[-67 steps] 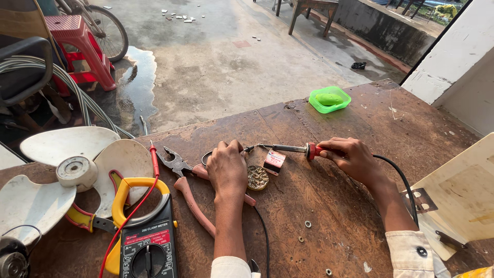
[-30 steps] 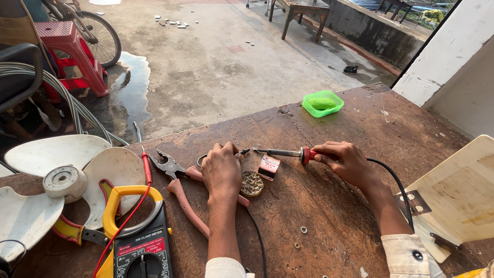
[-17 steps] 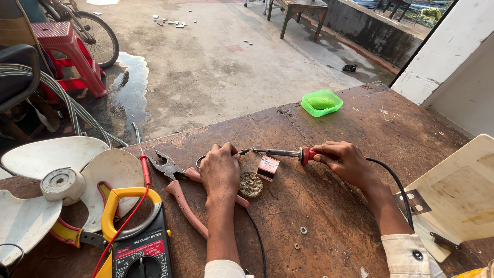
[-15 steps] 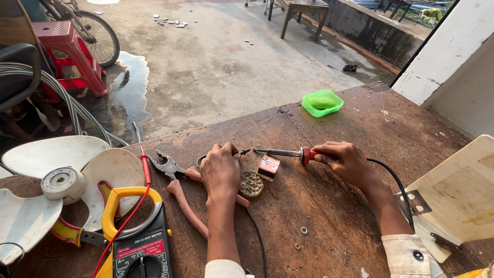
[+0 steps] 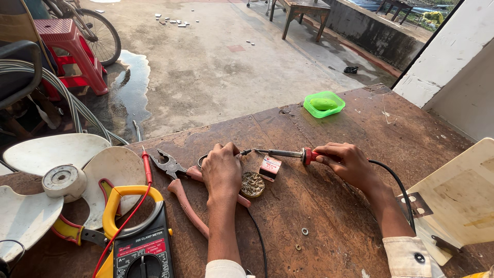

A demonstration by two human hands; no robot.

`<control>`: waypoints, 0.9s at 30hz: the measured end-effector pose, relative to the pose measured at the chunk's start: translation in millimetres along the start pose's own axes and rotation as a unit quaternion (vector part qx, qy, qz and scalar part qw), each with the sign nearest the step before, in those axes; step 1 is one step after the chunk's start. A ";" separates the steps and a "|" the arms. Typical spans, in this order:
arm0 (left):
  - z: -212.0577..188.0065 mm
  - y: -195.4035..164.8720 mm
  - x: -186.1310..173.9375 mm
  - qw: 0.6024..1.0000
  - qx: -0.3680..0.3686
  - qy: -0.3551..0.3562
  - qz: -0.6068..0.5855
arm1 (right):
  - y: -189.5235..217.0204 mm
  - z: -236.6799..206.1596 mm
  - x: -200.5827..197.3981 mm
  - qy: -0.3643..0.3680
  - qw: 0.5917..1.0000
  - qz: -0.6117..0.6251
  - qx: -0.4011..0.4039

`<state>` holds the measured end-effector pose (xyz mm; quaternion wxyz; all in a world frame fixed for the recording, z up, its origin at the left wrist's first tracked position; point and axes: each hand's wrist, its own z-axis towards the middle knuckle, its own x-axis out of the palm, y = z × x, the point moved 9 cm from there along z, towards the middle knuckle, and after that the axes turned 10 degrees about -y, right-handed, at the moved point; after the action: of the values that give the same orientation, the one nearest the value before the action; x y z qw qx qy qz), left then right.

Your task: The person sits at a workbench and uses a digital multimeter with probe leads on a small electronic component, adjusting the multimeter dial and handling the probe wires. They plug a power adapter into a power strip with an indicator bulb, then hold a soldering iron while touching the component's wires, continuing to probe it.

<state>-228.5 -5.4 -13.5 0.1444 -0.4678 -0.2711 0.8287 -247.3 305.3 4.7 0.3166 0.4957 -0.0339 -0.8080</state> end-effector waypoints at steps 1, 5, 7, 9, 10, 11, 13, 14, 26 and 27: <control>-0.1 -0.1 0.1 1.000 0.000 0.001 0.000 | 1.6 0.1 -1.2 -0.002 1.000 0.001 -0.008; 0.2 -0.3 -0.3 1.000 0.002 -0.001 -0.002 | -0.2 -0.5 -2.0 0.002 1.000 -0.001 0.014; 0.3 0.3 -0.2 1.000 0.002 0.000 -0.002 | 0.1 -0.2 -2.2 0.004 1.000 -0.004 0.017; 0.6 1.4 -0.8 1.000 0.003 -0.002 0.000 | 1.3 0.0 -1.4 0.003 1.000 -0.007 0.015; 0.8 1.5 -0.9 1.000 0.003 -0.004 0.001 | 2.1 0.4 -1.5 0.002 1.000 -0.009 0.011; 0.8 1.6 -0.6 1.000 0.003 -0.002 0.000 | 2.7 0.7 -1.7 0.000 1.000 -0.011 0.007; 0.9 1.6 0.1 1.000 0.004 0.000 -0.001 | 3.6 0.7 -2.7 -0.003 1.000 -0.003 0.000; 1.2 1.5 0.4 1.000 0.004 0.001 0.000 | 4.1 0.6 -3.1 -0.005 1.000 0.001 -0.003; 2.4 0.6 0.8 1.000 0.008 -0.004 -0.002 | 7.9 2.3 -7.3 -0.018 0.999 0.043 0.010; 2.4 0.2 0.8 1.000 0.009 -0.004 -0.003 | 7.6 2.6 -7.8 -0.020 0.999 0.038 0.014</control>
<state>-230.9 -6.0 -13.2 0.1499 -0.4625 -0.2659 0.8324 -243.4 302.8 14.9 0.3394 0.4819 -0.0705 -0.8047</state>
